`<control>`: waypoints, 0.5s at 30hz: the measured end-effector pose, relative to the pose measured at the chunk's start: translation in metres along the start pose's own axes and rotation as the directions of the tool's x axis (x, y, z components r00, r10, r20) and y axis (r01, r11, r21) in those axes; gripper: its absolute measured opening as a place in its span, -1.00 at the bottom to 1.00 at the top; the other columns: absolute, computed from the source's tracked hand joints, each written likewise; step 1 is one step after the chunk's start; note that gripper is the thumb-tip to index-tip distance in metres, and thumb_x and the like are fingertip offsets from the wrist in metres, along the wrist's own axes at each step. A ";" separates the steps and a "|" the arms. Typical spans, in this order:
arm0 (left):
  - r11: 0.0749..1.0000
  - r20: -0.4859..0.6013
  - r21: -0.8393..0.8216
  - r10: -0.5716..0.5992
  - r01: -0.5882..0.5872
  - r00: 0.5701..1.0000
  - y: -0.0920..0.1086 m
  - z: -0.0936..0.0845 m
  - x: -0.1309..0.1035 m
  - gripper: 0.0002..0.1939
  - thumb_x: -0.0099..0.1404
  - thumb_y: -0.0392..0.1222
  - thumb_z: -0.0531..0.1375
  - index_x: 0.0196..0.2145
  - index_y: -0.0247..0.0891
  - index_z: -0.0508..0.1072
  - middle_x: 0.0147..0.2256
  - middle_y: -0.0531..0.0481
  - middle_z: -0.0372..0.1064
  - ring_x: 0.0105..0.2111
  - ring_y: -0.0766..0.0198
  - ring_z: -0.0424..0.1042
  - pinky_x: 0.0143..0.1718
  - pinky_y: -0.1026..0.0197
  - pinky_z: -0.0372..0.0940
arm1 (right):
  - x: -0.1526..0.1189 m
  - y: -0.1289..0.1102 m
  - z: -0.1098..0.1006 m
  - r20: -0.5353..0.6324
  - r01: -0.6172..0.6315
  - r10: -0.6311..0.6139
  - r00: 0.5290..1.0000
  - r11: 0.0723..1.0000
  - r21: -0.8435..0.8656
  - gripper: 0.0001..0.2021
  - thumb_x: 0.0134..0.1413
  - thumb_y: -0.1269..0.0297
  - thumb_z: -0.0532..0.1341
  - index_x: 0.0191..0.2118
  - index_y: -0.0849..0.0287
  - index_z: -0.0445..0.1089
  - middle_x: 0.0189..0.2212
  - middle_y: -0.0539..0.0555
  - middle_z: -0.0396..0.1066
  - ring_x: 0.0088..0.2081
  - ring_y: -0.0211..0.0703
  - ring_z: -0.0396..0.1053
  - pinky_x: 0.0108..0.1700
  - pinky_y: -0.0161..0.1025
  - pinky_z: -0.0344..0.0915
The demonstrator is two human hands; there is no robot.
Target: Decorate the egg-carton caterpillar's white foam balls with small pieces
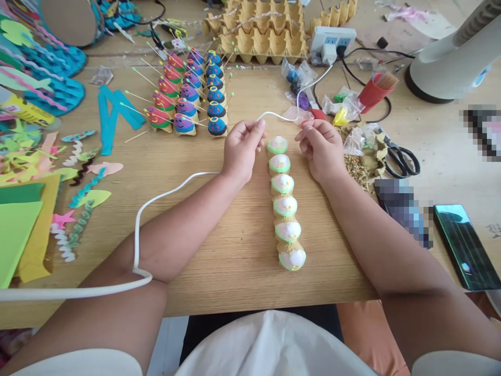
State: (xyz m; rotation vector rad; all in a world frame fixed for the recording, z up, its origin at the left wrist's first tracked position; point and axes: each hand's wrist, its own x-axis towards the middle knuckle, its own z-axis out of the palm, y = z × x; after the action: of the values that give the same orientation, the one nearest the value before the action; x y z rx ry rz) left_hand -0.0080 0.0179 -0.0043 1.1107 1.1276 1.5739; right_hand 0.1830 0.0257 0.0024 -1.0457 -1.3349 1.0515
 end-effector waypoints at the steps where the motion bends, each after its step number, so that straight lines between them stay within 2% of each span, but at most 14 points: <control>1: 1.000 0.002 0.001 -0.003 0.003 1.000 0.000 0.000 0.000 -0.66 0.43 0.15 0.38 -0.30 -0.15 0.49 -0.41 0.09 0.48 -0.46 0.42 0.41 -0.43 0.28 0.29 | 0.000 0.000 0.000 0.002 -0.002 0.002 1.000 1.000 0.000 -0.56 0.26 -0.30 0.31 -0.21 0.02 0.40 -0.40 -0.03 0.46 -0.49 -0.31 0.26 -0.51 -0.29 0.10; 4: 0.999 0.044 -0.004 0.049 -0.049 0.998 0.000 0.001 -0.002 -0.71 0.46 0.09 0.36 -0.28 -0.16 0.55 -0.35 0.07 0.53 -0.40 0.40 0.46 -0.35 0.26 0.34 | -0.001 -0.001 0.003 0.004 -0.015 0.015 1.000 1.000 -0.025 -0.56 0.29 -0.28 0.28 -0.25 0.02 0.39 -0.42 -0.03 0.44 -0.48 -0.29 0.26 -0.50 -0.29 0.14; 6: 0.990 0.090 0.019 0.141 -0.143 0.986 -0.001 0.000 -0.004 -0.77 0.42 0.04 0.41 -0.27 -0.14 0.58 -0.32 0.09 0.56 -0.32 0.39 0.49 -0.25 0.22 0.38 | -0.004 -0.004 0.005 0.013 -0.005 0.005 1.000 0.999 -0.042 -0.54 0.29 -0.30 0.28 -0.28 0.04 0.38 -0.42 -0.02 0.44 -0.45 -0.28 0.28 -0.47 -0.29 0.18; 10: 0.918 0.211 0.176 0.317 -0.355 0.925 0.006 -0.002 -0.012 -0.84 0.35 -0.01 0.48 -0.24 -0.08 0.66 -0.28 0.11 0.60 -0.30 0.36 0.46 -0.21 0.17 0.37 | -0.010 -0.014 0.008 0.091 0.047 -0.041 0.995 0.997 -0.057 -0.48 0.16 -0.36 0.35 -0.31 0.05 0.41 -0.39 0.01 0.44 -0.36 -0.24 0.35 -0.39 -0.26 0.28; 15: 0.865 0.262 0.280 0.349 -0.417 0.900 0.021 -0.002 -0.020 -0.91 0.37 -0.05 0.44 -0.21 -0.04 0.73 -0.23 0.03 0.57 -0.21 0.27 0.53 -0.13 0.18 0.44 | -0.016 -0.026 0.009 0.180 0.028 -0.020 0.983 0.999 -0.043 -0.42 0.02 -0.41 0.40 -0.38 0.08 0.47 -0.44 0.00 0.43 -0.34 -0.21 0.37 -0.38 -0.27 0.29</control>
State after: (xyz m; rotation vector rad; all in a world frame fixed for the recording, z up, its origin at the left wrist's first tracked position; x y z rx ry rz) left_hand -0.0091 -0.0054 0.0121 1.7741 1.1000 1.5509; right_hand 0.1739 0.0047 0.0240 -0.9832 -1.5187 1.1228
